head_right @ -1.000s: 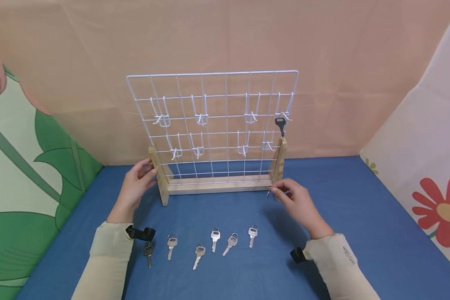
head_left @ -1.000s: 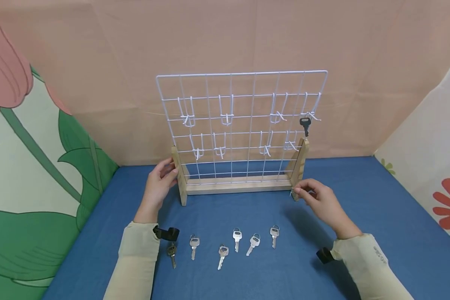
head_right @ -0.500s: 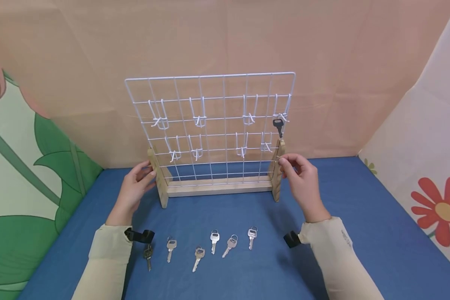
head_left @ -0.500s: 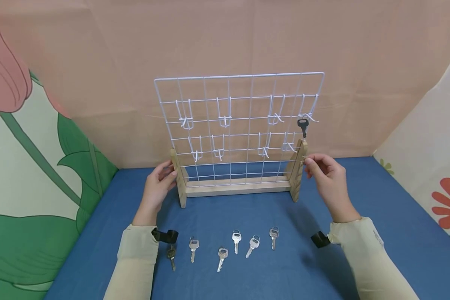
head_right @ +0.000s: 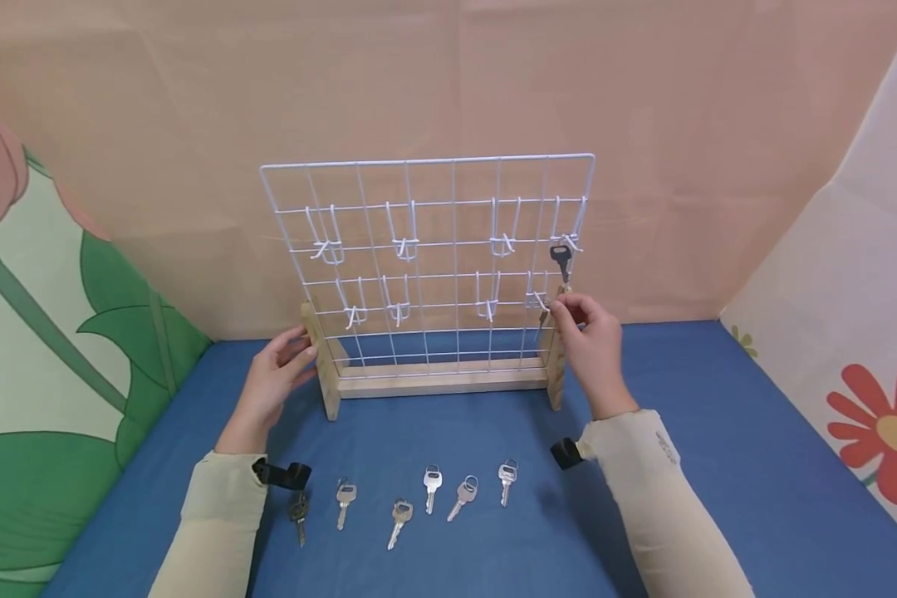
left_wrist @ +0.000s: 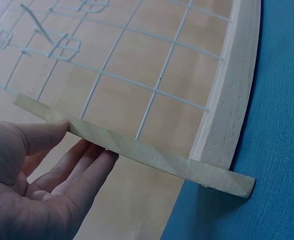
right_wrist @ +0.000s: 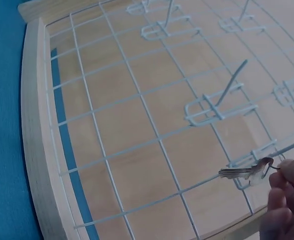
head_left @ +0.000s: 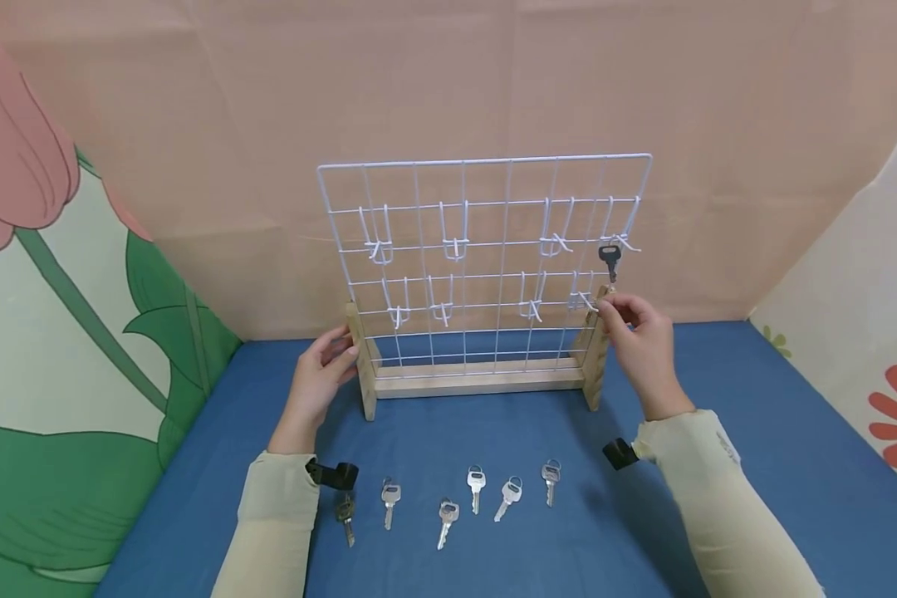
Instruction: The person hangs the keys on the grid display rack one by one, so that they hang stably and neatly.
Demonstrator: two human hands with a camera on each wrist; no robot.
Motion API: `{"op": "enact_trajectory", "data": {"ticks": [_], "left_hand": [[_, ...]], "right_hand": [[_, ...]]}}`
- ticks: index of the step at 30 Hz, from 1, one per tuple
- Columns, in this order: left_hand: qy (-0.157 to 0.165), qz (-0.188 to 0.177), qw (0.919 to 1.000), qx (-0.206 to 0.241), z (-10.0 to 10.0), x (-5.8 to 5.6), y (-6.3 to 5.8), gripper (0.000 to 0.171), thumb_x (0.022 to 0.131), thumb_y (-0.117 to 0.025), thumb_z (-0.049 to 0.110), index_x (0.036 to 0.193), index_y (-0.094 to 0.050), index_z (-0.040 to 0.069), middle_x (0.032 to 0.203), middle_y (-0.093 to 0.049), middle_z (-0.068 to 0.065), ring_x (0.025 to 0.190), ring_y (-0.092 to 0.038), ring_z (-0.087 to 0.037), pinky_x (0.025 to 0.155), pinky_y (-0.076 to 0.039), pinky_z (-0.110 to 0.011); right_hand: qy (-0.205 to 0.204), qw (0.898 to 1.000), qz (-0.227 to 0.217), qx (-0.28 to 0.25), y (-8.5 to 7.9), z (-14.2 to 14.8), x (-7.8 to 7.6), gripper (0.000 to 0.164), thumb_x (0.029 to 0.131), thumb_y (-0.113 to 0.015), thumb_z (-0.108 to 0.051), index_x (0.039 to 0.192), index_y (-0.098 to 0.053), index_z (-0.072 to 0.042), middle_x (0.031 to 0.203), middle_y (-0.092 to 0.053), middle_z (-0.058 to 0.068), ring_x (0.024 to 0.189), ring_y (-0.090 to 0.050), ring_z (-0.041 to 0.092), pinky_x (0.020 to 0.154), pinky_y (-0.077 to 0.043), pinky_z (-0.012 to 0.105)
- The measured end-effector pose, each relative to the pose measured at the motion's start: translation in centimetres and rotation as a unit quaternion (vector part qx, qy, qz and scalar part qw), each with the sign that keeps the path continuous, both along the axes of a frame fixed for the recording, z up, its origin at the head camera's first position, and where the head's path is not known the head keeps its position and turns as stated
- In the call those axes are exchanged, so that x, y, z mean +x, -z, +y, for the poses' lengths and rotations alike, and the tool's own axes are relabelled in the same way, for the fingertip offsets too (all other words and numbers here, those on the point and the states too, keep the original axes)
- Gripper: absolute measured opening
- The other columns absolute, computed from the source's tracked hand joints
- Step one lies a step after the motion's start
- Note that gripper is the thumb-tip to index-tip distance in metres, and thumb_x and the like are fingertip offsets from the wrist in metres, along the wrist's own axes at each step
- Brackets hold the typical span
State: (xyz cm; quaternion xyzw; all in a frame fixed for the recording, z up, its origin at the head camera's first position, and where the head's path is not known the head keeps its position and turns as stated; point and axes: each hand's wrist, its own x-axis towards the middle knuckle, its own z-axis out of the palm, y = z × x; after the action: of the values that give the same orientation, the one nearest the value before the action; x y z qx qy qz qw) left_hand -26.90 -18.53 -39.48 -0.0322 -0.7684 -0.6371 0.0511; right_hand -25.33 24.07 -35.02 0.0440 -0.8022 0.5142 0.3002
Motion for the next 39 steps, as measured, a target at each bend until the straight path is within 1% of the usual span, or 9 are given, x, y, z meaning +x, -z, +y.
{"op": "enact_trajectory", "data": {"ticks": [5, 11, 20, 25, 28, 31, 33, 36, 39], "left_hand": [[0.0, 0.003, 1.0, 0.002, 0.1, 0.0, 0.0, 0.052, 0.106, -0.054, 0.01, 0.155, -0.039, 0.005, 0.152, -0.045, -0.024, 0.135, -0.05, -0.04, 0.105, -0.045, -0.052], [0.003, -0.001, 1.0, 0.003, 0.1, 0.2, -0.2, 0.053, 0.106, -0.054, 0.01, 0.156, -0.037, 0.006, 0.153, -0.044, -0.024, 0.136, -0.049, -0.039, 0.105, -0.045, -0.051], [0.001, -0.003, 1.0, 0.004, 0.1, 0.3, -0.4, 0.052, 0.106, -0.053, 0.01, 0.156, -0.037, 0.005, 0.154, -0.042, -0.023, 0.137, -0.048, -0.039, 0.106, -0.044, -0.052], [-0.002, -0.003, 1.0, 0.001, 0.2, 0.1, -0.2, 0.052, 0.106, -0.054, 0.011, 0.155, -0.038, 0.005, 0.154, -0.043, -0.024, 0.137, -0.048, -0.039, 0.106, -0.044, -0.052], [-0.003, -0.001, 1.0, 0.005, 0.2, -0.1, 0.0, 0.052, 0.106, -0.054, 0.011, 0.155, -0.038, 0.005, 0.154, -0.043, -0.024, 0.137, -0.048, -0.038, 0.106, -0.045, -0.052], [-0.004, 0.003, 1.0, 0.007, 0.2, -0.1, 0.0, 0.051, 0.106, -0.054, 0.011, 0.155, -0.039, 0.005, 0.153, -0.044, -0.024, 0.137, -0.049, -0.038, 0.106, -0.045, -0.052], [-0.005, 0.005, 1.0, 0.006, 0.1, -0.2, 0.0, 0.051, 0.106, -0.054, 0.012, 0.155, -0.039, 0.005, 0.153, -0.044, -0.023, 0.136, -0.049, -0.037, 0.106, -0.045, -0.052], [-0.004, 0.008, 0.9999, 0.005, 0.2, -0.1, 0.0, 0.051, 0.106, -0.054, 0.011, 0.155, -0.039, 0.005, 0.153, -0.045, -0.023, 0.136, -0.049, -0.038, 0.106, -0.045, -0.052], [-0.008, 0.006, 0.9999, 0.006, 0.3, 0.1, 0.1, 0.051, 0.106, -0.054, 0.011, 0.155, -0.039, 0.005, 0.152, -0.045, -0.023, 0.136, -0.05, -0.037, 0.106, -0.045, -0.052]], "right_hand": [[0.045, 0.998, 0.025, 0.038, 0.0, -0.6, -0.8, 0.024, 0.099, -0.068, -0.017, 0.106, -0.073, 0.006, 0.088, -0.069, 0.016, 0.07, -0.053, 0.005, 0.056, -0.042, 0.011], [0.059, 0.997, 0.023, 0.05, 0.3, -0.7, -0.7, 0.025, 0.099, -0.069, -0.02, 0.107, -0.074, 0.004, 0.089, -0.07, 0.017, 0.071, -0.054, 0.002, 0.055, -0.041, 0.011], [0.044, 0.997, 0.035, 0.058, 0.9, -0.5, 2.9, 0.021, 0.099, -0.069, -0.021, 0.103, -0.07, 0.0, 0.09, -0.065, 0.007, 0.068, -0.056, 0.001, 0.054, -0.048, 0.011], [-0.007, 0.993, -0.039, 0.11, 1.5, 0.1, 4.5, 0.016, 0.098, -0.069, -0.017, 0.104, -0.07, -0.003, 0.09, -0.067, 0.008, 0.073, -0.058, 0.008, 0.054, -0.051, 0.019], [-0.093, 0.973, -0.125, 0.168, 2.6, 0.4, 4.8, 0.012, 0.098, -0.069, -0.016, 0.104, -0.071, -0.006, 0.093, -0.069, 0.006, 0.078, -0.06, 0.015, 0.059, -0.052, 0.028], [-0.192, 0.935, -0.213, 0.21, 4.3, 0.3, 4.9, 0.011, 0.097, -0.07, -0.018, 0.103, -0.072, -0.009, 0.096, -0.069, 0.002, 0.084, -0.061, 0.018, 0.064, -0.052, 0.033], [-0.245, 0.91, -0.244, 0.229, 5.7, 0.1, 5.0, 0.01, 0.096, -0.071, -0.018, 0.102, -0.072, -0.01, 0.096, -0.069, -0.001, 0.083, -0.062, 0.016, 0.065, -0.053, 0.032], [-0.291, 0.885, -0.269, 0.246, 7.3, -0.5, 5.3, 0.01, 0.094, -0.073, -0.016, 0.1, -0.071, -0.008, 0.09, -0.067, -0.003, 0.075, -0.061, 0.013, 0.062, -0.052, 0.029], [-0.311, 0.871, -0.285, 0.251, 8.2, -1.1, 5.6, 0.009, 0.092, -0.075, -0.015, 0.096, -0.07, -0.009, 0.083, -0.065, -0.005, 0.069, -0.058, 0.01, 0.059, -0.049, 0.027]]}}
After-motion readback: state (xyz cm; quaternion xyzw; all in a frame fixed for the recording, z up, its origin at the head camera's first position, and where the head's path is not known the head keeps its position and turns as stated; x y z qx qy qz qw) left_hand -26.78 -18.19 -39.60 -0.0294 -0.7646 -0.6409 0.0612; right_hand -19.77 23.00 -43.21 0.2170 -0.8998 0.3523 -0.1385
